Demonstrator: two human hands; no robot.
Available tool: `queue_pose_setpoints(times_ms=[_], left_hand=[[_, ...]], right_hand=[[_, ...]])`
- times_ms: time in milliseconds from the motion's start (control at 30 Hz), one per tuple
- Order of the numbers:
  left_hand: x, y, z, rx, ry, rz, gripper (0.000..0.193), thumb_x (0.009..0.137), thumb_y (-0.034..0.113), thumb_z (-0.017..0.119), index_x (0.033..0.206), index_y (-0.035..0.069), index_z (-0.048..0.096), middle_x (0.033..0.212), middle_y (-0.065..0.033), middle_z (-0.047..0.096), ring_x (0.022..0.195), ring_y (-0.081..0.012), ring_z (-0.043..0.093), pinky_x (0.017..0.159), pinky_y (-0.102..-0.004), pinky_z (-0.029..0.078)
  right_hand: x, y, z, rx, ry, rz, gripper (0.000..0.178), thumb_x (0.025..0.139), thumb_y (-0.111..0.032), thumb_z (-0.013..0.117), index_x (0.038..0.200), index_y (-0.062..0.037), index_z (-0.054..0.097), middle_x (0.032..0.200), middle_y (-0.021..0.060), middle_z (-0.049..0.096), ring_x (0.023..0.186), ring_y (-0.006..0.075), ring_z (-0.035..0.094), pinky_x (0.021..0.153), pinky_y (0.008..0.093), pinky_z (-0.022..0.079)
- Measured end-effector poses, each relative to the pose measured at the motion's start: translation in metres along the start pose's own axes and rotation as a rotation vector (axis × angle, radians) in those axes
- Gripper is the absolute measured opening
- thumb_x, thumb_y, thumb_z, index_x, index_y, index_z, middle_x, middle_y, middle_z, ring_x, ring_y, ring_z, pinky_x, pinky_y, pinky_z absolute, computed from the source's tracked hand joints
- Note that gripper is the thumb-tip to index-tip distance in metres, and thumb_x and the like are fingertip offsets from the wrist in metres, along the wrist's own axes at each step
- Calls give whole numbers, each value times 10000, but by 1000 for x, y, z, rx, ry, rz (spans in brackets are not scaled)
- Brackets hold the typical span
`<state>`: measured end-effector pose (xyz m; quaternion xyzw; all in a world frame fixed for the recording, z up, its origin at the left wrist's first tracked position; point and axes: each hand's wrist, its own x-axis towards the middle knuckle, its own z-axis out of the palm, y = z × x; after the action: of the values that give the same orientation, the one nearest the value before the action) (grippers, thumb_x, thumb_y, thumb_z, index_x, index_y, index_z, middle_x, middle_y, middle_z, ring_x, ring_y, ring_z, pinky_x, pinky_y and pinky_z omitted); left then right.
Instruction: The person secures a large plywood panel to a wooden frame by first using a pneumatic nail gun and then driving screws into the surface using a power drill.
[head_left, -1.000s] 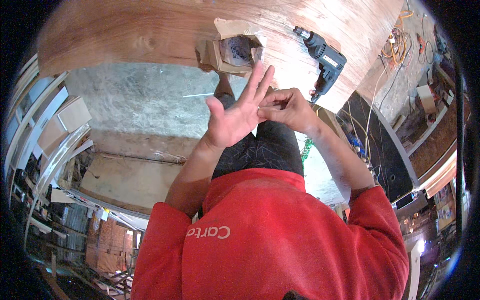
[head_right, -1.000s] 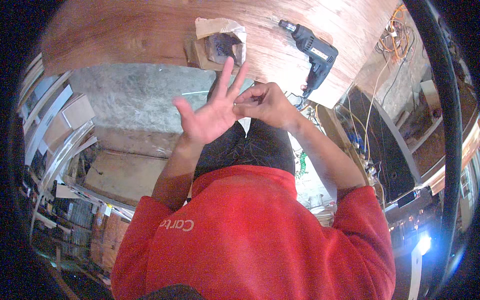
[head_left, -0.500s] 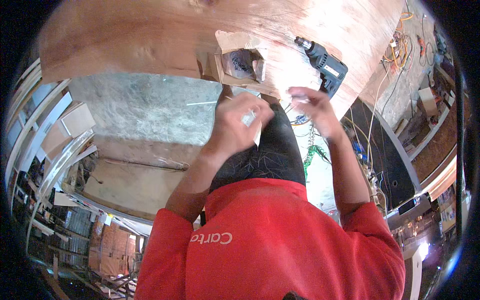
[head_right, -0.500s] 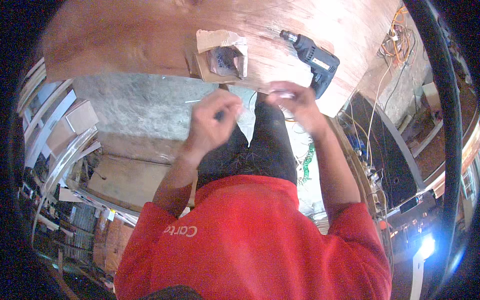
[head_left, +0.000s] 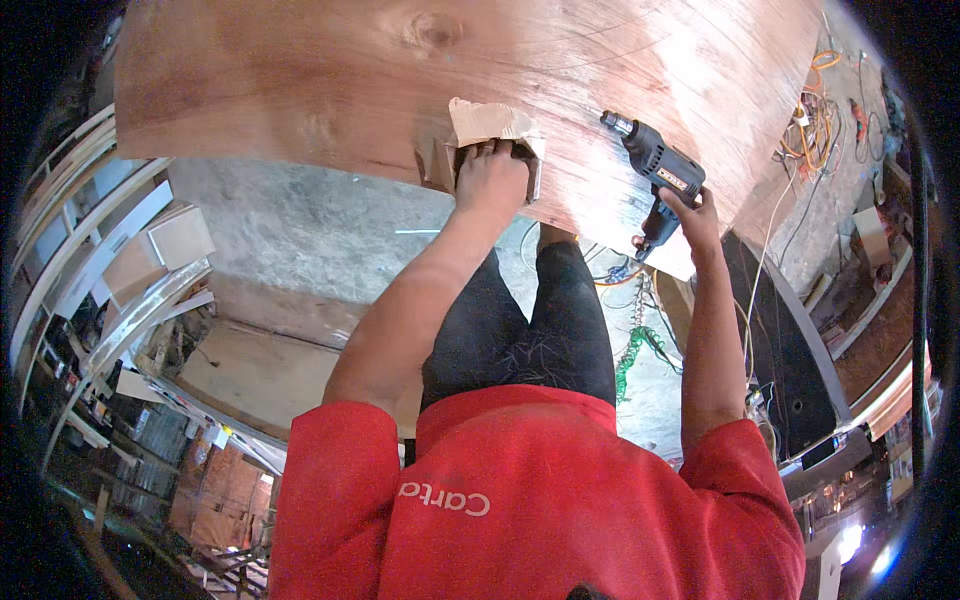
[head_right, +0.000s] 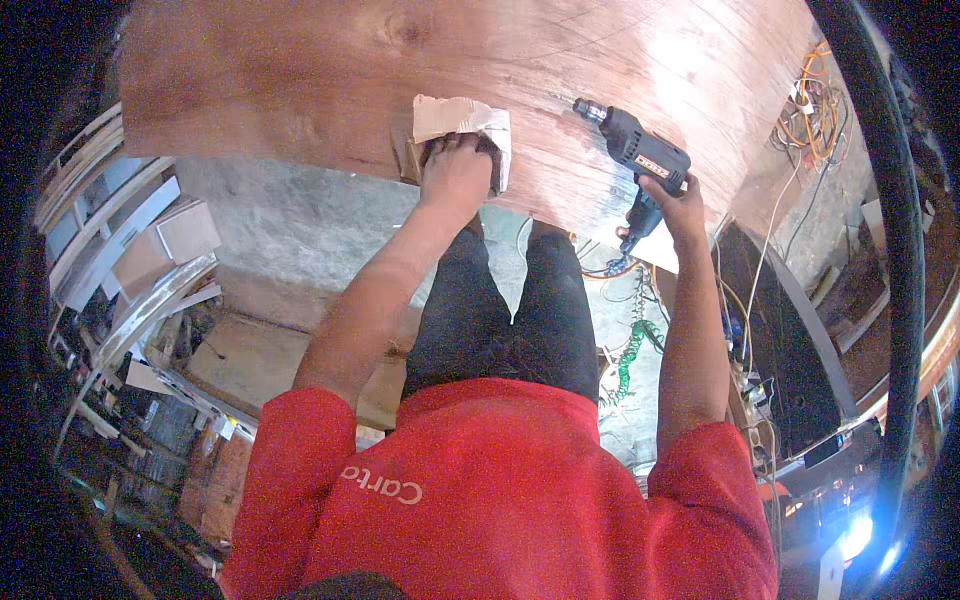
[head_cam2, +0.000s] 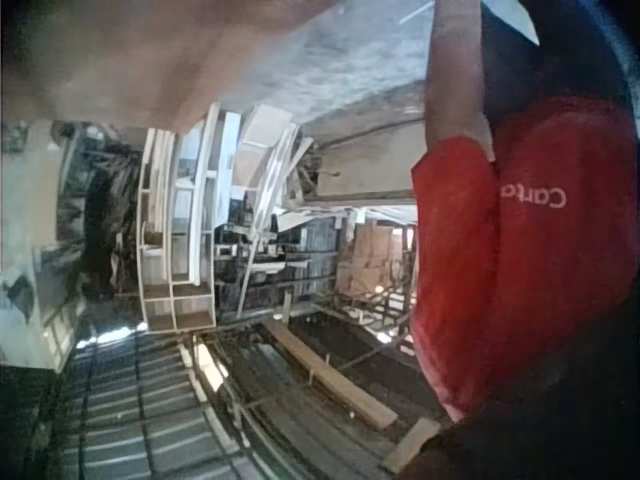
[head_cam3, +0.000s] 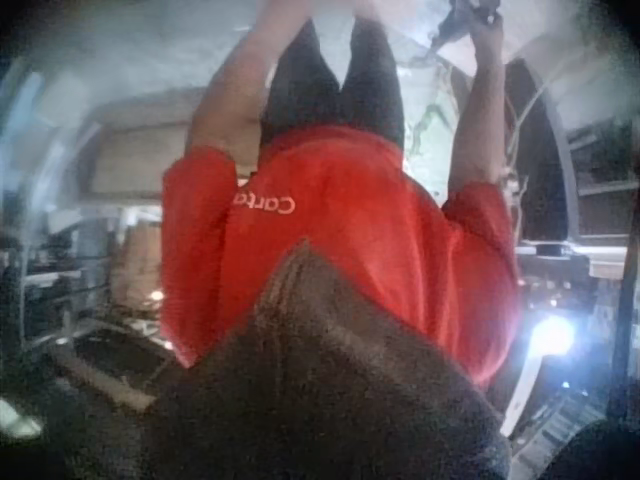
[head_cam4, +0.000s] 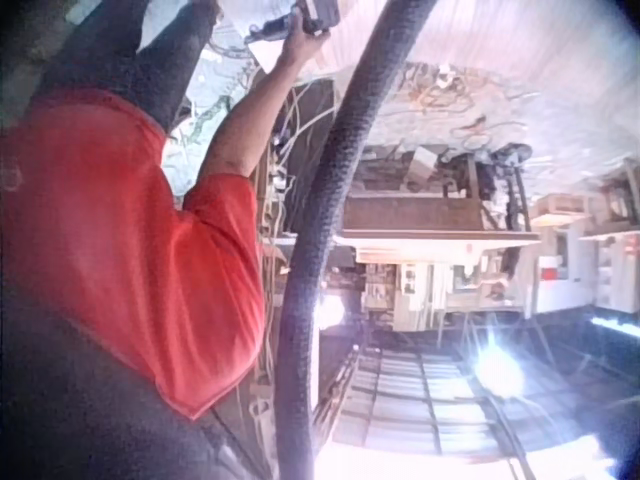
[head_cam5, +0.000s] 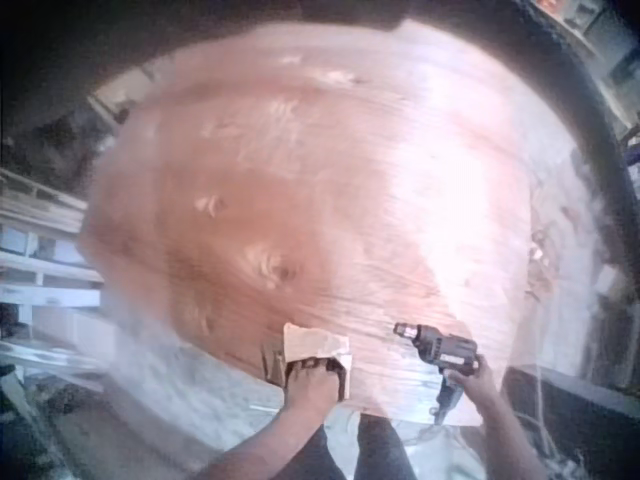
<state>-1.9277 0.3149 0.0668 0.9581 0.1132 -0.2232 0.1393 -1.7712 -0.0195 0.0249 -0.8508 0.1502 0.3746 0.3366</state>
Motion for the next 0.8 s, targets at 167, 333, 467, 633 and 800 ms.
queue_pose_setpoints(times_ms=[167,333,467,633,800], left_hand=[[-21,7,10,25,-51,-63,271,913,245,613,898,53,805,1230,-182,674,1222,-356,607,1079,-540,401],[-9,1,12,-5,3,-64,231,876,210,641,894,42,797,1218,-181,669,1194,-361,618,1064,-579,379],[-2,-1,6,4,-33,-31,197,863,169,646,910,38,785,1193,-187,674,1122,-365,656,1029,-551,435],[6,-4,4,-66,-108,-102,170,890,129,626,930,40,765,1109,-204,706,976,-372,726,883,-487,573],[14,-7,-1,-129,-203,-193,175,933,125,598,971,49,751,1084,-211,726,970,-379,738,843,-485,603]], right_hand=[[-8,12,-1,47,-8,-20,852,710,-358,974,1299,74,535,1168,203,706,1069,247,691,920,342,534],[6,12,0,24,-5,-7,853,703,-341,974,1311,69,538,1155,190,716,1048,246,699,910,338,536],[7,8,1,46,-25,28,861,711,-329,971,1325,79,527,1165,197,711,1061,249,697,931,340,533],[5,4,1,32,-16,16,859,720,-314,967,1331,89,518,1179,199,704,1072,256,695,945,345,533],[4,4,1,53,-20,32,866,718,-304,968,1345,87,515,1180,197,704,1086,260,691,951,350,533]])
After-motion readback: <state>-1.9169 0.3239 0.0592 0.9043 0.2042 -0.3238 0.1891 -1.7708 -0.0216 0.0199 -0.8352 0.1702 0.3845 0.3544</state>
